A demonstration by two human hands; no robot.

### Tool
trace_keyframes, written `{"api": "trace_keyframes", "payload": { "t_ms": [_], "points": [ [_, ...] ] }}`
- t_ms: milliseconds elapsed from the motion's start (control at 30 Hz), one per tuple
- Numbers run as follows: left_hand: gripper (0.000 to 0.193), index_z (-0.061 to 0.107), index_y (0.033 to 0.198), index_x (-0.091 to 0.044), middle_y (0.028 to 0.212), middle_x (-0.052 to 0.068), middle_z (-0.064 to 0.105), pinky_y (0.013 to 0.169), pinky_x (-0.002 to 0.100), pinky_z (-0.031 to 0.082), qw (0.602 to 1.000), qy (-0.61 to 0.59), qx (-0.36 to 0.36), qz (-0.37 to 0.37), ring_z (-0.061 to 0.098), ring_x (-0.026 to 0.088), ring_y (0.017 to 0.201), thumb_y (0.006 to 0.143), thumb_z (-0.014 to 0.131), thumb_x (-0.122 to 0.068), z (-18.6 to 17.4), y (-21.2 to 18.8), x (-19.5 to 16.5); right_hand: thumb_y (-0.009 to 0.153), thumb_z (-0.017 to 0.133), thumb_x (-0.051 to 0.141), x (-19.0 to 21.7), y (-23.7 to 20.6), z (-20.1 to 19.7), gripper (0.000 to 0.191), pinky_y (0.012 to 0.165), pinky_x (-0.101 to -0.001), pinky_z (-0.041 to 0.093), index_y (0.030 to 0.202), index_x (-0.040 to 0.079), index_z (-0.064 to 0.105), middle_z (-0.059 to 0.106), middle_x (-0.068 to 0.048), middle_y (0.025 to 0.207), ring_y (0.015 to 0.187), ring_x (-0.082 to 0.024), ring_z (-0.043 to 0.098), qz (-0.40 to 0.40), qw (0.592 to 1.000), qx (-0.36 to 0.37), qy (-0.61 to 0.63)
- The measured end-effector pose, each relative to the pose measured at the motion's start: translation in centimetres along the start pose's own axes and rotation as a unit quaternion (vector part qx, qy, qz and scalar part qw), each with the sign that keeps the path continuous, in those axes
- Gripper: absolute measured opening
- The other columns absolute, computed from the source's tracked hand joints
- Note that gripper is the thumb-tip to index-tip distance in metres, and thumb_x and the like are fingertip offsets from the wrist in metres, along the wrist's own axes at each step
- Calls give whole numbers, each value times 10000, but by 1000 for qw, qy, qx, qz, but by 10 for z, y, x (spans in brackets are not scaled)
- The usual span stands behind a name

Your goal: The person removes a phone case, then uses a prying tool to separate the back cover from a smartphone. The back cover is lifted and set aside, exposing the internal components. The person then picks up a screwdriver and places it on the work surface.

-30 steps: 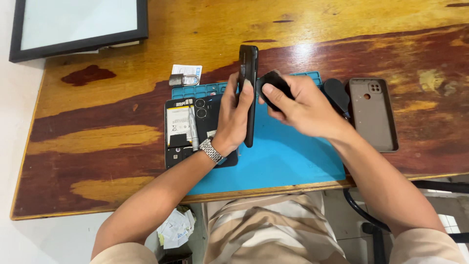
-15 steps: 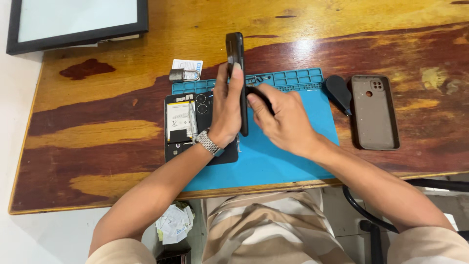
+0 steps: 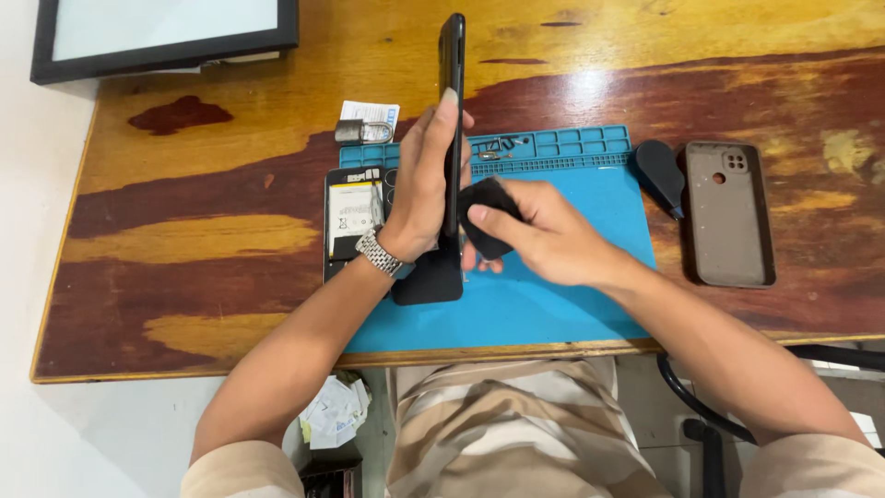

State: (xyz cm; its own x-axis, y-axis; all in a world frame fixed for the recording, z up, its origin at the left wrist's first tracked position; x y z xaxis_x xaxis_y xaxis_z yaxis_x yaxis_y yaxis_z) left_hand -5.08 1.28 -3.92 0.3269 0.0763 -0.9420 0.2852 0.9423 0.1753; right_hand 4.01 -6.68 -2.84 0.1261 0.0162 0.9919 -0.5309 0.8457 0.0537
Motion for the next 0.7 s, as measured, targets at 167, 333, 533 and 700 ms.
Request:
{"api": "trace_keyframes", "payload": {
  "t_ms": [167, 333, 533, 700],
  "points": [
    [397, 485, 1153, -133, 835, -33, 480, 690, 222, 392, 994, -17, 97, 52, 453, 57, 762, 1061, 594, -503, 20, -8, -9, 1074, 515, 210, 7, -6, -14, 218, 542, -257, 459, 1004, 22, 600, 671, -35, 718, 585, -85, 565, 3, 996, -57, -68],
    [345, 528, 1039, -85, 780, -21, 451, 618, 243, 383, 999, 34, -38, 15, 434, 72, 689, 1017, 641, -410, 1, -5, 4, 1082, 540, 168, 16, -6, -7, 234, 537, -266, 453, 896, 31, 575, 582, 8, 668, 596, -58, 513, -46, 982, -92, -156],
    [372, 533, 1079, -65, 884, -42, 464, 680, 248, 382, 993, 76, -49, 69, 424, 58, 783, 1041, 656, -415, -4, -5, -3, 1055, 587, 144, 22, -8, -9, 277, 506, -281, 411, 810, 23, 545, 516, 6, 622, 577, -66, 428, -70, 946, -130, -288],
    [393, 537, 1089, -72, 840, -41, 454, 645, 239, 373, 994, 101, -27, 39, 425, 54, 748, 1004, 659, -436, 0, -10, -3, 1069, 564, 159, 14, -6, -6, 316, 516, -278, 420, 782, 28, 571, 561, 34, 634, 589, -53, 455, -51, 974, -66, -213]
  ]
}}
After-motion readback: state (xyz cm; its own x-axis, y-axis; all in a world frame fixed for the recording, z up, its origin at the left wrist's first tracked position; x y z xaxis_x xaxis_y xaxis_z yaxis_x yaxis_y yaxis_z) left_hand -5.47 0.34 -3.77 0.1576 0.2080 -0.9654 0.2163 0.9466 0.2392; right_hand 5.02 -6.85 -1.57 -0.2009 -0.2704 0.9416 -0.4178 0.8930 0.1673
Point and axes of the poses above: each hand's wrist, its own y-axis towards the middle knuckle, its own z-axis out of the palm, x = y × z, the point moved 9 cm from there along y, towards the middle knuckle
